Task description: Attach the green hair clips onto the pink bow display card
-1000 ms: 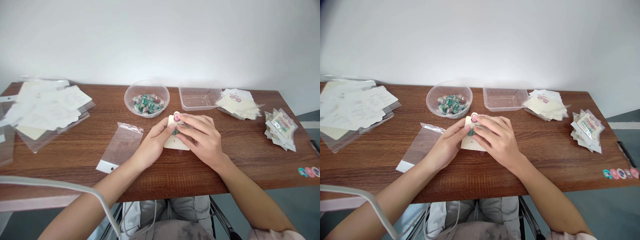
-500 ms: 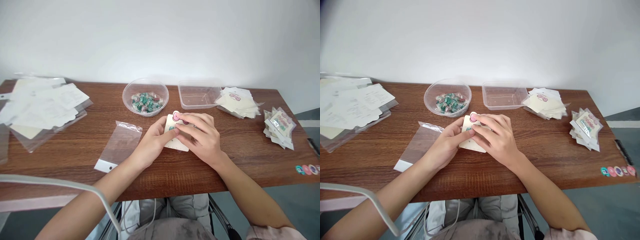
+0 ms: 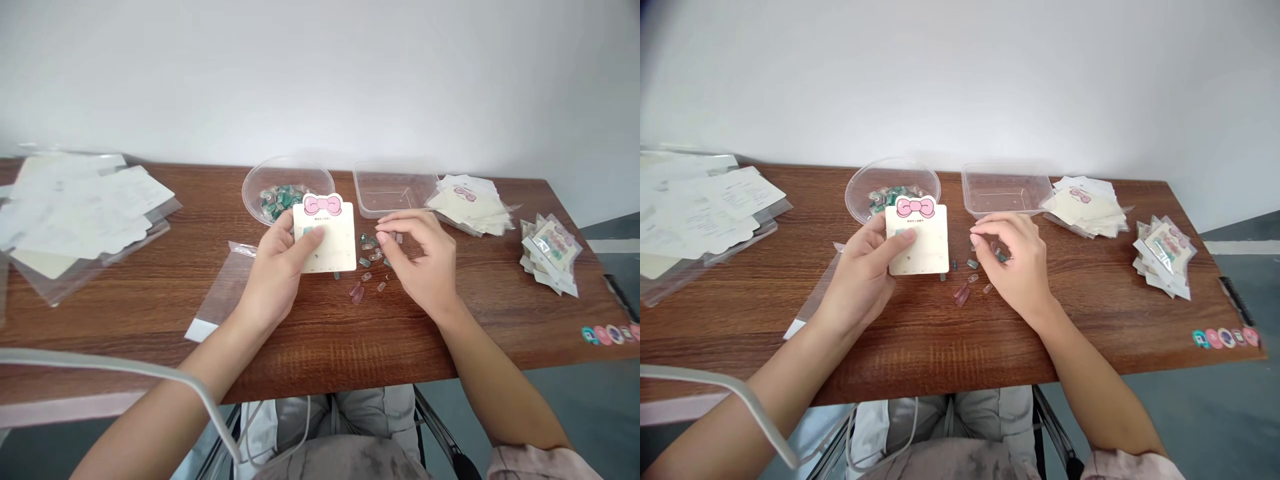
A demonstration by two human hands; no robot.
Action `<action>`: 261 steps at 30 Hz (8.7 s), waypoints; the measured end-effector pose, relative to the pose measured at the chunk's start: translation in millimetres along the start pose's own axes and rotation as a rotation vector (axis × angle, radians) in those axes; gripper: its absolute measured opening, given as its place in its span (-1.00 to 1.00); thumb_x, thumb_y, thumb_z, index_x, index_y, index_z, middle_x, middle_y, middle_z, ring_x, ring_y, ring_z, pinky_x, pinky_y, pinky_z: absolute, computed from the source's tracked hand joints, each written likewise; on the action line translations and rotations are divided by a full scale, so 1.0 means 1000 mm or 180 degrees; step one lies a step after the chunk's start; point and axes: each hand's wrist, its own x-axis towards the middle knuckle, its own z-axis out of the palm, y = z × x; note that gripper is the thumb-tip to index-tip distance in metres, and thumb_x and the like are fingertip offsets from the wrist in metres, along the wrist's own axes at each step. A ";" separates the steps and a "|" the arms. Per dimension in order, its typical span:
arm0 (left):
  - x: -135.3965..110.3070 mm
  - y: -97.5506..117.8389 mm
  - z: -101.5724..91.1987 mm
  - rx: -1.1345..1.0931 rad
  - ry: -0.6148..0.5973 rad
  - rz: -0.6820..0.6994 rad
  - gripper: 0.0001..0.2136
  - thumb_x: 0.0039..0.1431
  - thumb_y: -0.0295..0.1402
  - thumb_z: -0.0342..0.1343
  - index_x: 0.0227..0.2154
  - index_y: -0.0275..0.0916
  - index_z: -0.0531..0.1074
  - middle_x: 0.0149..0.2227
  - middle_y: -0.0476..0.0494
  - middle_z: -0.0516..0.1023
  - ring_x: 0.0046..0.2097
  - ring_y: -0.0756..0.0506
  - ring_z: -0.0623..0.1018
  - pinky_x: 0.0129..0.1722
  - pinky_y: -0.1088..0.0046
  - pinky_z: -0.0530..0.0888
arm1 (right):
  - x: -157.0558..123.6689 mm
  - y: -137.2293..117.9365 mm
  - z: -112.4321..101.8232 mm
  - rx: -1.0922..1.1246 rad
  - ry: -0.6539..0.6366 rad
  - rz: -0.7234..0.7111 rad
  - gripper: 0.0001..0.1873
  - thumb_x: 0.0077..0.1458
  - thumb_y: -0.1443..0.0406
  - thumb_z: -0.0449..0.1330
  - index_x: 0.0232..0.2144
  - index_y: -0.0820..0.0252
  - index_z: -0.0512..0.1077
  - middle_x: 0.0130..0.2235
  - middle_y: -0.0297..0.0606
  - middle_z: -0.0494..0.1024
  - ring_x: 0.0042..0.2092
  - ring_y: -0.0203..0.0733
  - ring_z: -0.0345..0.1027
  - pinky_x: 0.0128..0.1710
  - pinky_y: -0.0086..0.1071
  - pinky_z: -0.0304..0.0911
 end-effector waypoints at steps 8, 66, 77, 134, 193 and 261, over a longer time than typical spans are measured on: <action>0.004 0.001 -0.003 -0.0157 -0.0128 0.0026 -0.64 0.21 -0.31 0.32 0.05 -0.24 0.51 0.11 -0.22 0.65 0.15 -0.28 0.60 0.09 0.22 0.56 | -0.010 0.004 0.012 -0.0436 -0.1728 -0.0328 -0.93 0.25 0.29 0.34 -0.22 0.16 0.58 -0.13 -0.19 0.58 -0.07 -0.01 0.40 0.03 -0.05 0.25; -0.005 -0.012 0.002 0.0500 -0.0483 -0.0339 -0.73 0.22 -0.32 0.25 -0.03 -0.21 0.49 -0.13 -0.11 0.67 -0.14 -0.15 0.61 -0.15 0.37 0.47 | -0.008 -0.010 0.009 0.0294 -0.0648 -0.0328 -0.94 0.28 0.32 0.26 -0.23 0.06 0.55 0.22 -0.10 0.54 0.20 0.02 0.50 0.13 -0.04 0.52; -0.008 -0.010 0.005 0.0599 -0.0553 -0.0430 -0.78 0.25 -0.29 0.22 -0.08 -0.19 0.43 -0.11 -0.10 0.64 -0.14 -0.14 0.59 -0.13 0.35 0.45 | -0.008 -0.011 0.011 0.0269 -0.0560 -0.0387 -0.91 0.29 0.34 0.27 -0.20 0.05 0.56 0.14 -0.11 0.59 0.16 0.00 0.53 0.10 -0.06 0.54; 0.004 -0.011 0.000 -0.0229 -0.0125 -0.0859 -0.66 -0.02 -0.40 0.40 -0.15 -0.29 0.50 -0.28 -0.07 0.65 -0.30 -0.04 0.58 -0.26 0.45 0.50 | -0.010 -0.009 0.008 0.1110 -0.0871 0.0661 -0.51 0.30 0.09 0.27 0.19 0.05 0.34 0.17 -0.09 0.53 0.15 -0.01 0.48 0.01 -0.14 0.50; 0.007 0.010 -0.007 -0.0249 0.0011 -0.0707 -0.63 0.11 -0.42 0.32 0.01 -0.30 0.53 -0.05 -0.26 0.69 -0.16 -0.22 0.68 -0.37 0.41 0.62 | 0.005 0.010 -0.004 -0.0368 -0.2519 0.0385 -0.83 0.33 0.27 0.25 -0.06 0.12 0.57 -0.12 -0.17 0.50 -0.05 0.01 0.42 -0.08 -0.17 0.30; 0.005 0.013 -0.005 -0.0077 0.0067 -0.0538 -0.62 0.17 -0.29 0.27 0.05 -0.27 0.53 0.04 -0.19 0.66 0.03 -0.26 0.62 -0.14 0.33 0.59 | 0.004 0.033 0.018 -0.0622 -0.1701 0.0755 -0.95 0.24 0.35 0.34 -0.22 0.13 0.60 -0.24 -0.28 0.60 -0.12 -0.04 0.50 0.01 -0.11 0.25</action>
